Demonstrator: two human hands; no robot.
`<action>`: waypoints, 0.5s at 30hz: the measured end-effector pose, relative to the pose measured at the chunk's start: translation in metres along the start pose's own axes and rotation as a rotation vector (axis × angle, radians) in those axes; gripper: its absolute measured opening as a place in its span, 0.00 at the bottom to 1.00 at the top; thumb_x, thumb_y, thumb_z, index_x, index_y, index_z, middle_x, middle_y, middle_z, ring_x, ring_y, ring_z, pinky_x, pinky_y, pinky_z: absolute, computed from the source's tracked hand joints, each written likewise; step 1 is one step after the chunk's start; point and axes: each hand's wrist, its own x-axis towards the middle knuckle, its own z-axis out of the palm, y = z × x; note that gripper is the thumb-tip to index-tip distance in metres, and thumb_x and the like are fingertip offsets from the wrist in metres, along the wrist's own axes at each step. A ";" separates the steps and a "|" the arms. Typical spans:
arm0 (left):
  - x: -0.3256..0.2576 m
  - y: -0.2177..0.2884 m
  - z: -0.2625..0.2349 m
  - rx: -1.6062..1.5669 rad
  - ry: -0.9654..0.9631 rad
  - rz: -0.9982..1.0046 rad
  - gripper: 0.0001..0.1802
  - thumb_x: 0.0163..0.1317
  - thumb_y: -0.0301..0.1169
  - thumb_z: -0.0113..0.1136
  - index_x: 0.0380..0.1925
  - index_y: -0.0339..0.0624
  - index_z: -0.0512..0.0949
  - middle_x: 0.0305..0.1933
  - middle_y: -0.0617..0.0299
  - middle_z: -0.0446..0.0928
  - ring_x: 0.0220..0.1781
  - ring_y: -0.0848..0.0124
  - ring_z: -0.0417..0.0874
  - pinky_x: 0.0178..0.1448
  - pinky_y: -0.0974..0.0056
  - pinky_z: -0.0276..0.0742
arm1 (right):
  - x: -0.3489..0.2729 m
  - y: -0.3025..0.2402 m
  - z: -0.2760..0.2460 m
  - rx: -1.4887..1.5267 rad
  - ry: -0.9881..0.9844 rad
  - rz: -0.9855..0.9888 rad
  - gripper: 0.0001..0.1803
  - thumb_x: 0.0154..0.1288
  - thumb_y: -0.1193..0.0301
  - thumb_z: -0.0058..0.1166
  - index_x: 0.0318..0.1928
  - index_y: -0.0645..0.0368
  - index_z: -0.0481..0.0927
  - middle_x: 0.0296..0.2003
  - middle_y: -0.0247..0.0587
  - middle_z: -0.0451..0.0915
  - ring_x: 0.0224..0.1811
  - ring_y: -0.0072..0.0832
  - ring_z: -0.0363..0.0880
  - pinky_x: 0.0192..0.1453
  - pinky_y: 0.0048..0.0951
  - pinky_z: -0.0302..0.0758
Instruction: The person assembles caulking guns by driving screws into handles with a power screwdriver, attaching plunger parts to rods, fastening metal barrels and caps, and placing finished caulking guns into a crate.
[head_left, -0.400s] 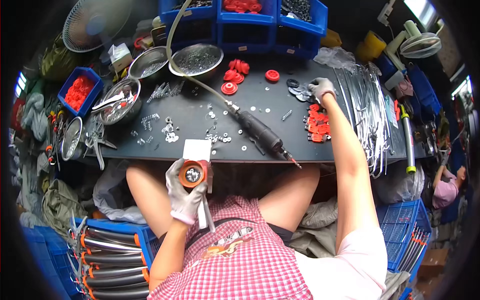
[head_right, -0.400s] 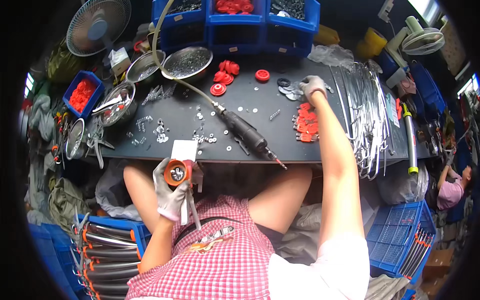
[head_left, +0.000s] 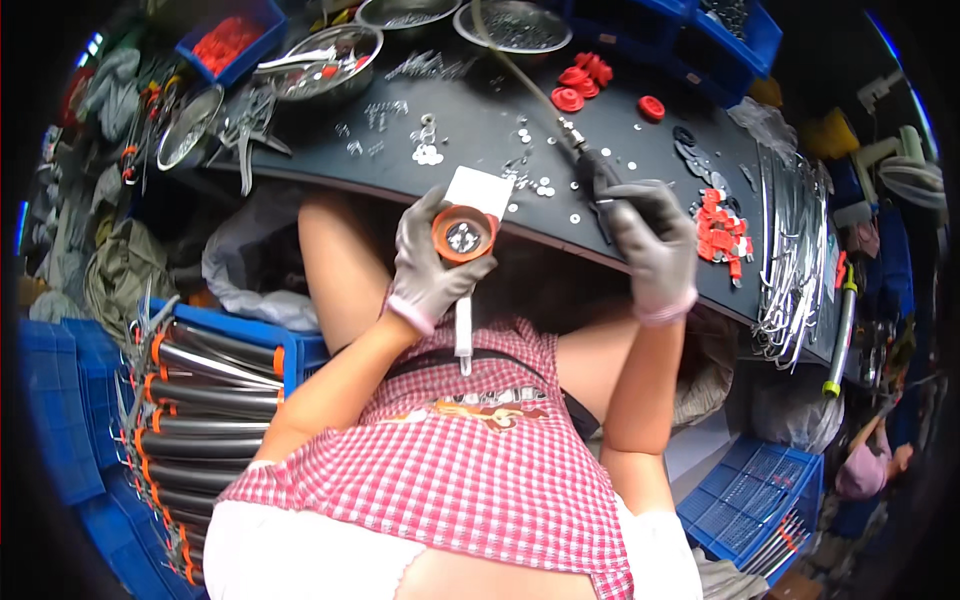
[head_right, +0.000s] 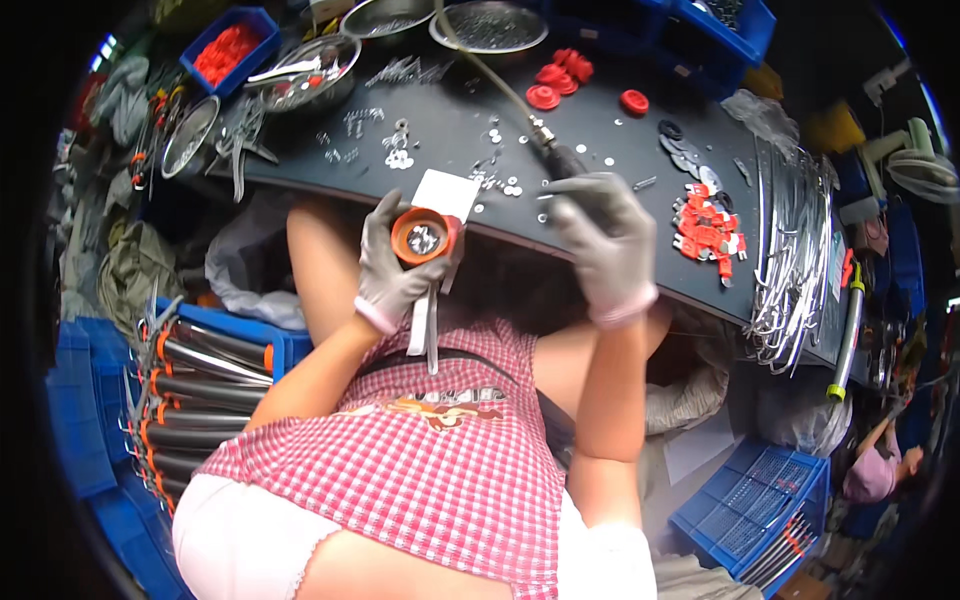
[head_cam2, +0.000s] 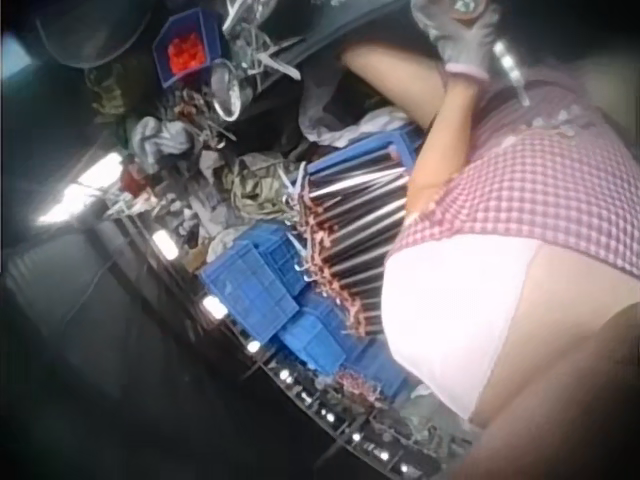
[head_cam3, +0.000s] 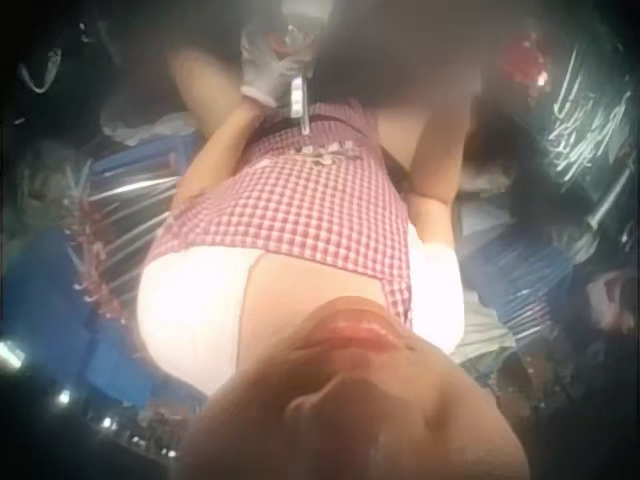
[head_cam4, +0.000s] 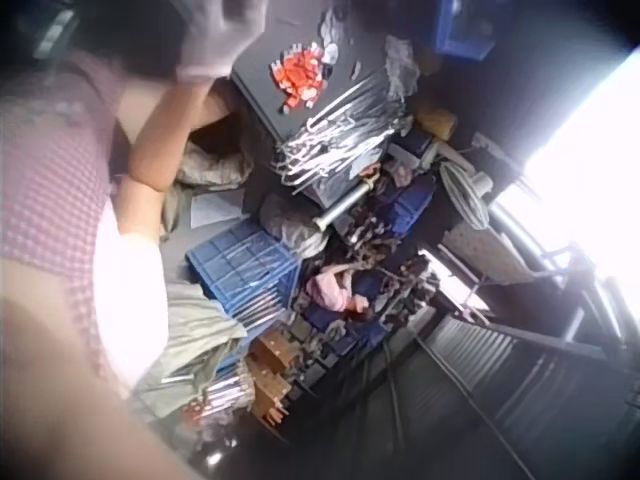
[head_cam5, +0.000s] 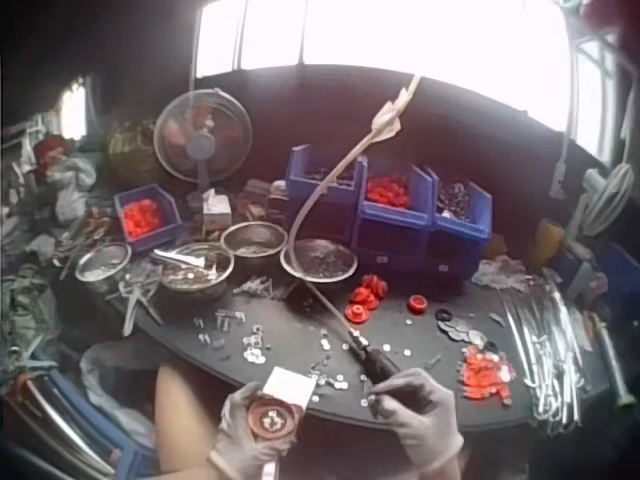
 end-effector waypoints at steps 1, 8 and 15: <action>0.001 0.000 0.000 0.037 0.009 0.021 0.53 0.35 0.39 0.74 0.60 0.33 0.56 0.51 0.54 0.68 0.54 0.63 0.72 0.60 0.62 0.67 | -0.005 0.010 0.020 -0.142 -0.102 -0.045 0.06 0.54 0.79 0.58 0.35 0.62 0.81 0.31 0.32 0.77 0.32 0.16 0.73 0.34 0.18 0.70; -0.002 -0.009 0.003 -0.149 -0.040 -0.042 0.59 0.32 0.46 0.76 0.63 0.41 0.52 0.52 0.55 0.69 0.58 0.55 0.66 0.64 0.54 0.58 | 0.004 0.021 0.086 -0.680 -0.439 -0.228 0.10 0.49 0.67 0.61 0.30 0.60 0.80 0.31 0.42 0.76 0.35 0.38 0.76 0.40 0.36 0.73; -0.003 -0.010 0.002 -0.084 -0.056 0.067 0.59 0.32 0.41 0.75 0.63 0.36 0.50 0.50 0.56 0.71 0.55 0.59 0.70 0.62 0.55 0.61 | 0.011 0.003 0.053 -0.757 -0.248 -0.115 0.13 0.53 0.64 0.58 0.39 0.55 0.80 0.38 0.43 0.75 0.44 0.40 0.74 0.49 0.38 0.70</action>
